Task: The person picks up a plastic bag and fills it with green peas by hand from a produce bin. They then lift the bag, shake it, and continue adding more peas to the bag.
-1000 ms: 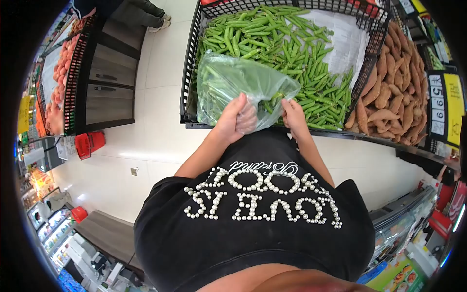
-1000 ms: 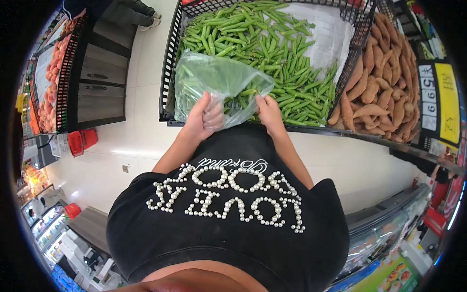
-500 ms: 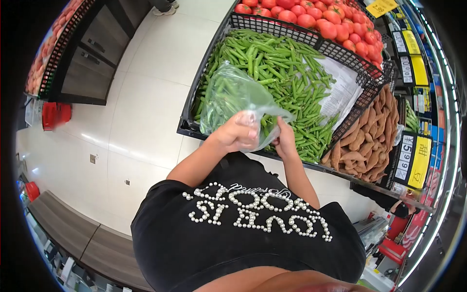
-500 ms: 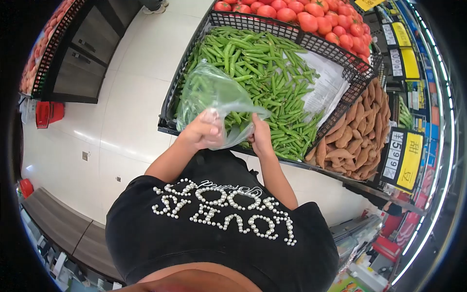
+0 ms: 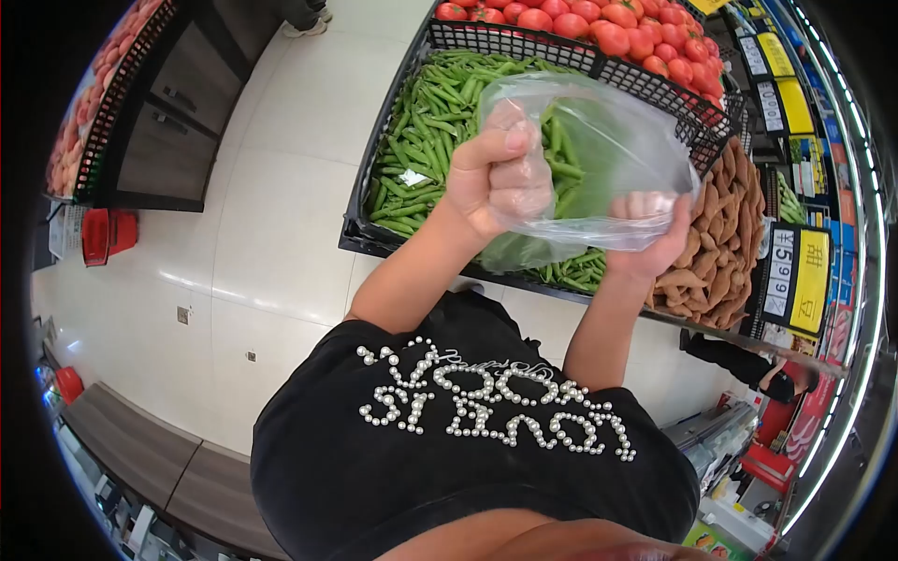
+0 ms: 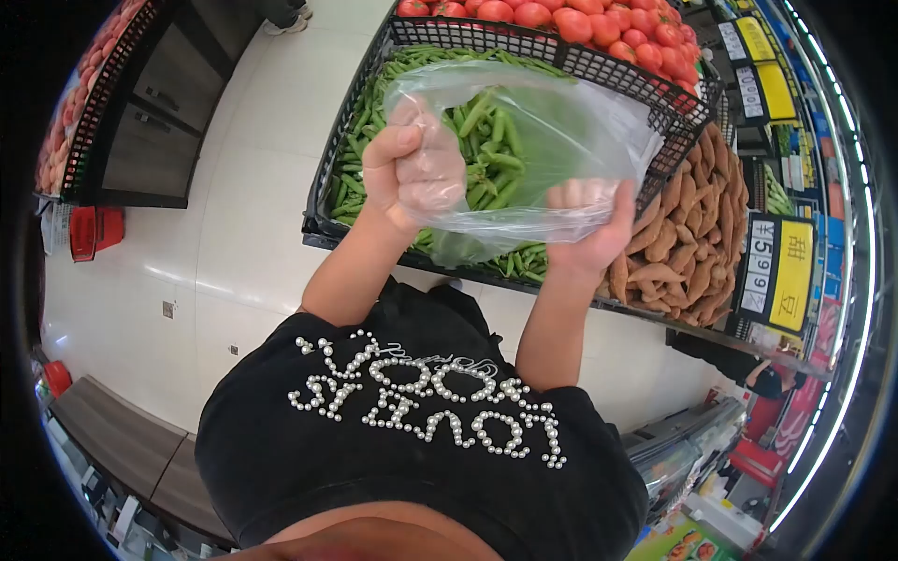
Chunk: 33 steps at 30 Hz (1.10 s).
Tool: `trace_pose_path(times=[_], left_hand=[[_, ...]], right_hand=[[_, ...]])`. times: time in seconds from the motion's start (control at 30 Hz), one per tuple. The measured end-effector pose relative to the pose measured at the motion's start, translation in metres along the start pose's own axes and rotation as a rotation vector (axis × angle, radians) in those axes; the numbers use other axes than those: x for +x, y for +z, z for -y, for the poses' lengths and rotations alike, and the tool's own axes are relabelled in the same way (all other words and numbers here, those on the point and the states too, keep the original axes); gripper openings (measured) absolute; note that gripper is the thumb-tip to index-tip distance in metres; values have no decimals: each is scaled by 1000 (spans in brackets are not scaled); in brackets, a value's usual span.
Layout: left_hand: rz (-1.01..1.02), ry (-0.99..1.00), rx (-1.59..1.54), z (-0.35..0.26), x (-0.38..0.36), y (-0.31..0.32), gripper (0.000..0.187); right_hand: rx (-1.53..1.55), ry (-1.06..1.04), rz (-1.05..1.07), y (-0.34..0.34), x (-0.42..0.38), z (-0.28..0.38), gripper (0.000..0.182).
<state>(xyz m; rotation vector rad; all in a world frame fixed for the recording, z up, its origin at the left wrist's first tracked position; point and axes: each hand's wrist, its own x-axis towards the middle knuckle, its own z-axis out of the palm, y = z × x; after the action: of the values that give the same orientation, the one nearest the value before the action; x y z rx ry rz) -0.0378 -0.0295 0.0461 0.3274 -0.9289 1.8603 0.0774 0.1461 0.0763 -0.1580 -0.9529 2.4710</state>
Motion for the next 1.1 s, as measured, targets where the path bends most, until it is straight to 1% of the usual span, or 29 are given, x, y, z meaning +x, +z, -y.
trace_pose_path(times=[0.03, 0.07, 0.13, 0.17, 0.2, 0.23, 0.27, 0.3, 0.33, 0.37, 0.4, 0.43, 0.47, 0.5, 0.57, 0.6, 0.7, 0.8, 0.9, 1.03, 1.07, 1.1], left_hand=[[6, -24, 16, 9, 2, -5, 43], [-22, -31, 68, 16, 1, -10, 39], [-186, 1, 269, 19, -10, -34, 31], [-268, 19, 373, 19, -17, -43, 28], [-458, 100, 542, 22, -23, -46, 22], [-589, 159, 699, 30, -26, -49, 22], [-719, 228, 859, 40, -29, -50, 21], [-852, 306, 1021, 48, -32, -51, 21], [-892, 343, 1064, 49, -43, -63, 20], [-860, 384, 1076, 54, -50, -71, 20], [-830, 415, 1087, 61, -54, -78, 21], [-796, 437, 1096, 67, -55, -87, 21], [-821, 471, 1094, 79, -47, -91, 24], [-795, 461, 1111, 89, -38, -96, 25], [-740, 450, 1140, 109, -18, -105, 28], [-812, 483, 1195, 122, -5, -108, 32], [-834, 503, 1253, 135, 2, -127, 35], [-906, 535, 1282, 143, -18, -144, 35], [-1020, 604, 1290, 157, -44, -162, 32], [-1136, 697, 1251, 162, -48, -166, 24], [-1082, 702, 1249, 160, -47, -167, 19], [-1061, 692, 1242, 157, -44, -168, 19]], right_hand=[[26, -29, 92, -3, -1, 11, 43], [-18, -42, 121, -5, -3, 17, 43], [-107, -65, 179, -15, -6, 29, 42], [-109, -60, 90, -21, -10, 31, 42], [-108, -50, 4, -28, -13, 29, 42], [-104, -32, -78, -37, -16, 30, 42], [-87, 20, 89, -52, -18, 32, 45], [-109, 43, 138, -66, -20, 36, 47], [-126, 64, 186, -79, -23, 40, 48], [-142, 81, 232, -83, -27, 45, 50], [-98, 104, 185, -86, -28, 52, 54], [-72, 112, 201, -87, -28, 61, 54], [-49, 118, 216, -87, -27, 72, 54], [-29, 124, 231, -90, -26, 81, 54], [15, 120, 332, -108, -24, 90, 52], [38, 122, 385, -117, -23, 92, 50], [-108, 205, 191, -153, -32, 90, 45], [-125, 288, 151, -191, -51, 98, 40], [-106, 275, 373, -238, -63, 96, 38], [-655, 240, 393, -264, -70, 86, 31], [-828, 245, 417, -264, -69, 83, 30], [-1007, 245, 439, -263, -68, 82, 31]])
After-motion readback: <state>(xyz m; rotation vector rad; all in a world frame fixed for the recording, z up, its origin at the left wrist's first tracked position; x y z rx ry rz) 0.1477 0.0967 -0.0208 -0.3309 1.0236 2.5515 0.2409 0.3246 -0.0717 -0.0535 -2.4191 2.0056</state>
